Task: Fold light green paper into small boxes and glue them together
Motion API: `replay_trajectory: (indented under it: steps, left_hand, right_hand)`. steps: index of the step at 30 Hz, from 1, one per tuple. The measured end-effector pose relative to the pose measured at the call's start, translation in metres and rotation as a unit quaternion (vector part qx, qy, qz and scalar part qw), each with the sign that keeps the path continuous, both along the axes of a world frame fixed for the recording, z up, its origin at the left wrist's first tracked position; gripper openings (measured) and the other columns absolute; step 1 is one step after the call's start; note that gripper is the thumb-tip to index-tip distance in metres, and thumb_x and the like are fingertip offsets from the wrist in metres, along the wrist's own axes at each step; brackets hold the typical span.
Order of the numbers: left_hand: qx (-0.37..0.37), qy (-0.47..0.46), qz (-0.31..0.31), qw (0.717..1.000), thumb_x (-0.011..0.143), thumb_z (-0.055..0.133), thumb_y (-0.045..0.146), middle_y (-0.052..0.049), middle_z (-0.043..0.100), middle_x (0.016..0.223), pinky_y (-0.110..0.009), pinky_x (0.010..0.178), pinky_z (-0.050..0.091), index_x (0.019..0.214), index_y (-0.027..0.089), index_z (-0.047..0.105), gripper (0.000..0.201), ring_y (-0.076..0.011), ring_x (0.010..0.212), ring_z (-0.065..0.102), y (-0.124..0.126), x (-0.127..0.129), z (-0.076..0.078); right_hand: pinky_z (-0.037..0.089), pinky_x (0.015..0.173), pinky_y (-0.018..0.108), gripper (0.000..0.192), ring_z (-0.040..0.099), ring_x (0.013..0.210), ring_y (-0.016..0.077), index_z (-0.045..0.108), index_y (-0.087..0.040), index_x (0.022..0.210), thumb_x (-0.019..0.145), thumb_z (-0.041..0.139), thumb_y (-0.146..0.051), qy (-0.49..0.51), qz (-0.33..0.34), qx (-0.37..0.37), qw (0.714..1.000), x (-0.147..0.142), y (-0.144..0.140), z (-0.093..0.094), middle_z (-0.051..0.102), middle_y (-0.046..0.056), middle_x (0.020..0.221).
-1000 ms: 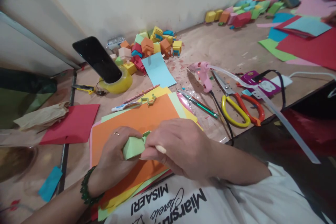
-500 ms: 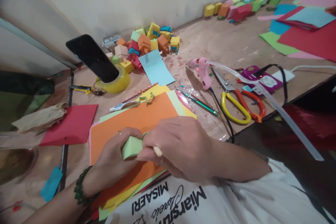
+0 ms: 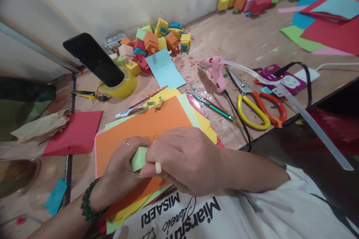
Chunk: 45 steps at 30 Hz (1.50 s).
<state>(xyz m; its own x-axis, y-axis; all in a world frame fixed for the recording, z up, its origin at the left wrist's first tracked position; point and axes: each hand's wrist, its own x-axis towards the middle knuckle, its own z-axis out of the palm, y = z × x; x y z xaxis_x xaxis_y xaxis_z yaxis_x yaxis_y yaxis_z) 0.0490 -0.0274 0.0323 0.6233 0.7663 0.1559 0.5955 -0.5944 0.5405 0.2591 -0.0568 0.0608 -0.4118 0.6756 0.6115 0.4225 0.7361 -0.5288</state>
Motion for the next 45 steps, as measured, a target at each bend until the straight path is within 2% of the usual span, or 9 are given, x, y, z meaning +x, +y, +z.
replay_trajectory:
  steps: [8,17,22,25,31,36,40,43,45]
  left_hand:
    - [0.016,0.023,-0.005,1.0,0.078,0.057,0.019,-0.004,0.066,0.076,-0.031,0.067,0.044,0.086,0.019,0.056,0.008,-0.0183,0.07,0.06,-0.001,0.003,0.006]
    - [0.028,0.014,-0.011,0.999,0.082,0.058,0.021,-0.003,0.065,0.075,-0.031,0.067,0.043,0.087,0.019,0.054,0.007,-0.0177,0.069,0.059,0.0,0.003,0.002]
    - [0.024,0.007,-0.015,1.0,0.076,0.063,0.018,-0.002,0.064,0.077,-0.032,0.069,0.042,0.089,0.02,0.054,0.017,-0.018,0.072,0.059,0.0,0.001,-0.003]
    - [0.028,0.003,-0.022,0.999,0.076,0.063,0.019,-0.001,0.064,0.075,-0.031,0.067,0.041,0.088,0.02,0.053,0.015,-0.0177,0.07,0.058,-0.001,0.0,-0.003]
    - [0.033,0.008,-0.014,0.999,0.076,0.062,0.017,0.0,0.063,0.073,-0.031,0.067,0.041,0.087,0.02,0.053,0.014,-0.0173,0.068,0.058,-0.001,0.001,-0.002]
    - [0.023,0.013,-0.014,1.0,0.08,0.059,0.021,-0.001,0.064,0.073,-0.031,0.067,0.041,0.087,0.02,0.054,0.008,-0.0172,0.068,0.059,0.0,0.003,0.0]
    - [0.018,0.015,-0.017,1.0,0.075,0.062,0.016,0.0,0.064,0.075,-0.031,0.069,0.041,0.087,0.021,0.054,0.016,-0.0178,0.071,0.06,0.0,0.002,-0.002]
    - [0.014,0.009,-0.012,1.0,0.074,0.062,0.014,0.001,0.065,0.076,-0.032,0.071,0.041,0.089,0.022,0.053,0.019,-0.0177,0.072,0.06,-0.001,0.0,-0.006]
    - [0.006,0.005,-0.007,1.0,0.073,0.061,0.013,0.0,0.066,0.078,-0.032,0.072,0.042,0.089,0.022,0.054,0.02,-0.0178,0.072,0.06,-0.001,-0.001,-0.008]
  right_hand:
    - [0.04,0.058,0.025,0.035,0.047,0.059,0.0108,0.052,-0.017,0.079,0.102,0.027,-0.02,-0.051,0.008,0.046,0.998,-0.003,-0.004,0.0,0.054,-0.001,0.063]
    - [0.039,0.059,0.026,0.032,0.048,0.06,0.0109,0.051,-0.017,0.08,0.102,0.029,-0.023,-0.053,-0.002,0.018,0.998,0.001,-0.004,-0.002,0.054,0.0,0.065]
    - [0.04,0.06,0.025,0.031,0.05,0.06,0.011,0.051,-0.02,0.084,0.103,0.027,-0.025,-0.043,-0.003,-0.026,0.999,0.01,-0.004,0.007,0.055,-0.001,0.066]
    - [0.04,0.06,0.025,0.032,0.05,0.059,0.0113,0.052,-0.021,0.083,0.102,0.029,-0.029,-0.06,-0.01,-0.048,0.997,0.011,-0.005,0.009,0.054,-0.001,0.065]
    - [0.038,0.058,0.025,0.034,0.047,0.06,0.0113,0.05,-0.018,0.08,0.102,0.025,-0.022,-0.035,-0.002,0.006,0.999,0.003,-0.001,-0.002,0.056,0.0,0.066]
    - [0.038,0.057,0.024,0.034,0.048,0.06,0.0104,0.051,-0.017,0.079,0.103,0.028,-0.024,-0.021,0.023,-0.002,1.0,0.001,-0.003,0.004,0.055,-0.001,0.064]
    - [0.039,0.059,0.024,0.031,0.049,0.061,0.0104,0.051,-0.017,0.08,0.102,0.03,-0.024,0.001,0.025,-0.016,1.0,-0.001,-0.004,-0.002,0.057,0.0,0.066]
    - [0.041,0.058,0.025,0.028,0.051,0.061,0.0109,0.053,-0.017,0.082,0.101,0.034,-0.025,0.01,0.035,-0.032,0.999,0.007,-0.009,-0.004,0.059,0.001,0.068]
    - [0.042,0.059,0.026,0.024,0.052,0.061,0.0116,0.055,-0.018,0.086,0.099,0.038,-0.028,-0.002,0.009,-0.039,0.999,0.018,-0.016,0.001,0.059,0.0,0.067]
